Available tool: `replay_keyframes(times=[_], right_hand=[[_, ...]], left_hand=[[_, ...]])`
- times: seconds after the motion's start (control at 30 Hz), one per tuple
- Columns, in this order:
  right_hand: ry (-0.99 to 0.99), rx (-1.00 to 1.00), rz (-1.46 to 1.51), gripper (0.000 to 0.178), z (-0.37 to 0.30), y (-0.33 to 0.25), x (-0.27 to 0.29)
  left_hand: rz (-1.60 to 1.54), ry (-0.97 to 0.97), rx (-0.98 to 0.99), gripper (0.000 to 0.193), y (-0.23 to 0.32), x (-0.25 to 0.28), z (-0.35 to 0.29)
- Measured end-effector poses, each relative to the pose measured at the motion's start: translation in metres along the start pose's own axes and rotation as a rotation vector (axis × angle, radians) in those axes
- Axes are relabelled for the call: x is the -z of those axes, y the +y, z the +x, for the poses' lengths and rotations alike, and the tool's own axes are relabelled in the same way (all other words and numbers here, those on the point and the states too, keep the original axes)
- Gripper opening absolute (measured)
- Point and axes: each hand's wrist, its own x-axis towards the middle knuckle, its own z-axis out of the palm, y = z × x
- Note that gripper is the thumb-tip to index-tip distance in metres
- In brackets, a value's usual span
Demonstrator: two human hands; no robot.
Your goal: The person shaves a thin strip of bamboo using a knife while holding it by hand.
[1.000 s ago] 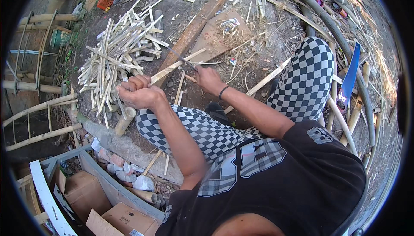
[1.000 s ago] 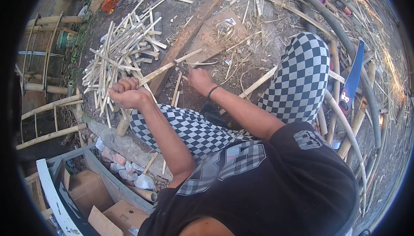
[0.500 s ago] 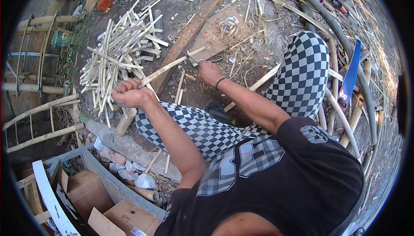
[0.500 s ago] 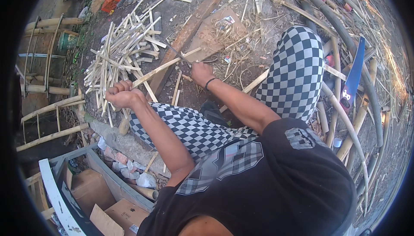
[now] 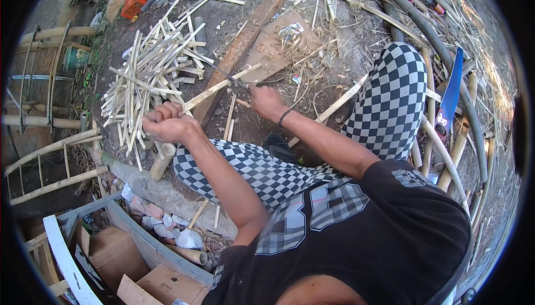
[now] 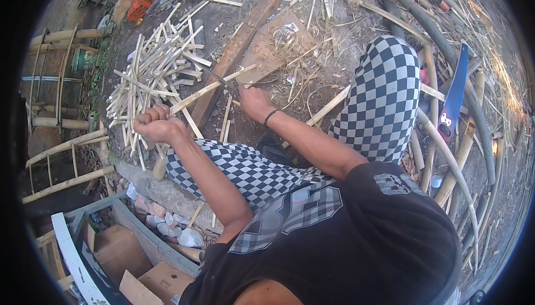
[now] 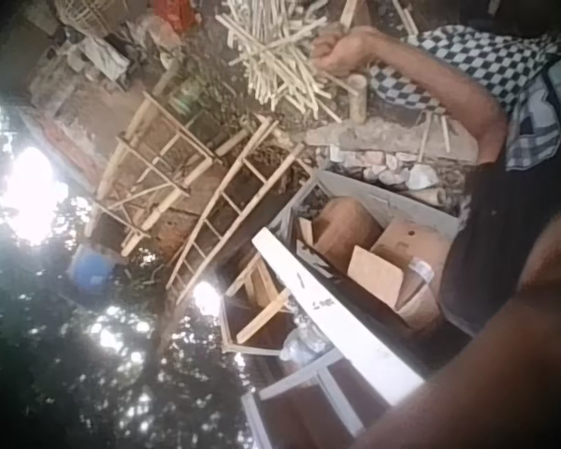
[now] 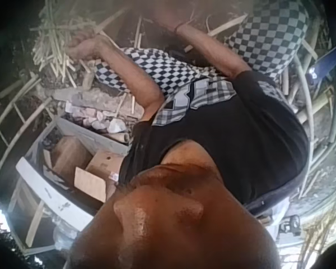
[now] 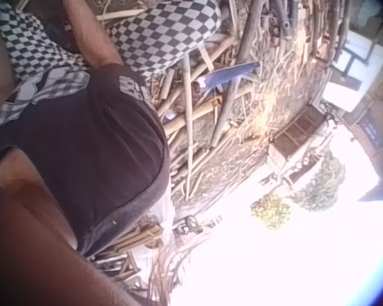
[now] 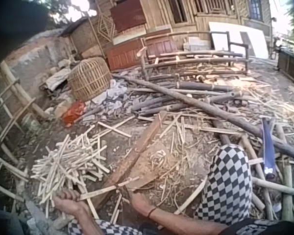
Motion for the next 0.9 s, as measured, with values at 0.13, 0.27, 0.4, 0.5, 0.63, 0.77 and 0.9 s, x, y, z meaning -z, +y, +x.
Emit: replay_keyframes(times=[0.13,0.27,0.4,0.5,0.63,0.77,0.9], right_hand=[[0.065,-0.087,0.039,0.023,0.02,0.075,-0.019],[-0.06,-0.229,0.002,0.022,0.032,0.065,-0.014],[0.024,-0.047,0.051,0.026,0.001,0.018,-0.007],[0.114,-0.227,0.021,0.028,0.018,0.089,-0.035],[-0.007,-0.282,-0.017,0.025,0.022,0.098,-0.02],[0.07,-0.113,0.055,0.022,0.007,0.038,-0.022],[0.086,-0.206,-0.085,0.025,0.009,0.088,-0.033]], left_hand=[[-0.006,-0.029,0.016,0.04,-0.002,-0.008,-0.001],[-0.043,-0.066,0.014,0.041,-0.008,-0.001,0.001],[-0.01,-0.062,-0.008,0.041,0.002,0.002,-0.001],[-0.063,-0.027,0.037,0.04,-0.004,-0.005,0.001],[-0.033,-0.059,0.06,0.041,-0.006,0.002,0.0],[-0.023,-0.109,0.018,0.041,-0.001,0.004,-0.002],[-0.036,-0.101,0.018,0.044,-0.006,-0.003,0.0]])
